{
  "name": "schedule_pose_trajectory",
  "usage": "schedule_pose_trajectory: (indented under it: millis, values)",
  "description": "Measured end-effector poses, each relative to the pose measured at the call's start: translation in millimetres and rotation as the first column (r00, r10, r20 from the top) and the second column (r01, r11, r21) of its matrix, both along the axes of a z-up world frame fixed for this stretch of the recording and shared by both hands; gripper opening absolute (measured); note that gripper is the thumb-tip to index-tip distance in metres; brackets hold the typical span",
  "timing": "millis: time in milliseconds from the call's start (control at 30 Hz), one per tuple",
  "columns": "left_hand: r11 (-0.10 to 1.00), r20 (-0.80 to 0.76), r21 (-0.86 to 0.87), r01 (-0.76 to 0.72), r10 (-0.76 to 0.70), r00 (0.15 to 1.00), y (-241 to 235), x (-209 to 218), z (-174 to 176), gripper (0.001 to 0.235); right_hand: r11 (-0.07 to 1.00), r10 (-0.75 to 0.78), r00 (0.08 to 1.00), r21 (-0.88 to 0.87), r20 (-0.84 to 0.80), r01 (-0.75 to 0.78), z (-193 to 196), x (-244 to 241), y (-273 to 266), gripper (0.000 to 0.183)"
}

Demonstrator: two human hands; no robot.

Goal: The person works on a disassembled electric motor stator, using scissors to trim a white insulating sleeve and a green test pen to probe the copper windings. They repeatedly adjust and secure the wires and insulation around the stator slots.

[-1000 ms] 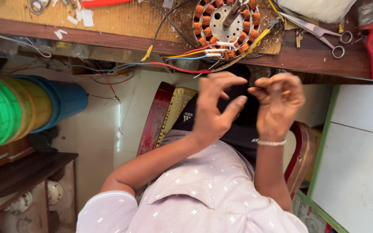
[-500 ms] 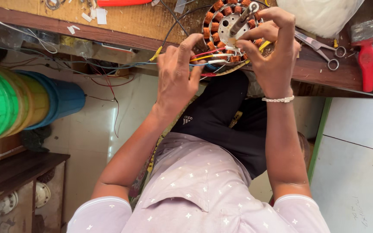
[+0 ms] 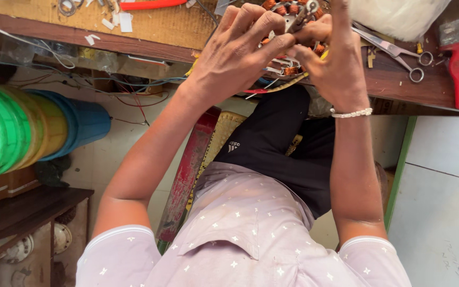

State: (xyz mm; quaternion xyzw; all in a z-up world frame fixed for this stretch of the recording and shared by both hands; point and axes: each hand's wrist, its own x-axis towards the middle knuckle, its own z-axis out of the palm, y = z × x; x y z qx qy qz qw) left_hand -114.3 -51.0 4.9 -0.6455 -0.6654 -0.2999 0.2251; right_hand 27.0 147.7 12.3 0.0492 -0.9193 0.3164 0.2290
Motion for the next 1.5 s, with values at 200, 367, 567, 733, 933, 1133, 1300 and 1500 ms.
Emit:
schedule_pose_trajectory:
  millis: [200,367,567,733,933,1133,1300,1500]
  values:
    - [0.999,0.021,-0.038,0.018,-0.017,1.000,-0.8,-2.8,-10.1,0.031,0.998,-0.004,0.997,0.057,-0.071,0.008,-2.8,-1.8,-5.8,0.089]
    - [0.995,0.142,-0.077,0.063,-0.052,0.989,1.2,-15.0,-15.2,0.036,0.979,-0.173,0.975,-0.135,-0.139,0.154,-25.2,11.7,-6.4,0.052]
    - [0.978,0.384,-0.182,0.101,-0.024,0.923,2.7,-14.2,-10.8,0.025,0.785,-0.530,0.846,-0.410,-0.056,0.464,-54.2,42.7,-14.6,0.024]
    - [0.989,-0.094,-0.035,-0.146,0.142,0.985,1.2,-3.8,-3.3,0.015,0.830,-0.489,0.866,-0.362,-0.105,0.424,-44.1,49.7,-30.1,0.031]
    - [0.979,-0.206,0.137,-0.151,0.177,0.962,-1.3,2.5,-1.1,0.022,0.957,-0.274,0.948,-0.143,-0.165,0.251,-8.2,23.5,-25.8,0.025]
    - [0.960,-0.227,0.131,-0.249,0.274,0.935,4.9,16.1,-6.5,0.025,0.845,-0.186,0.976,-0.488,0.114,0.219,9.5,11.9,-33.7,0.023]
    - [0.993,-0.166,0.071,-0.099,0.110,0.980,7.1,10.7,-6.5,0.029,0.880,-0.196,0.977,-0.426,0.079,0.211,4.5,15.7,-19.5,0.029]
    - [0.999,-0.095,-0.039,-0.012,0.008,0.995,6.0,5.6,1.7,0.043,0.901,-0.187,0.982,-0.395,0.012,0.177,-7.8,4.1,-9.3,0.050]
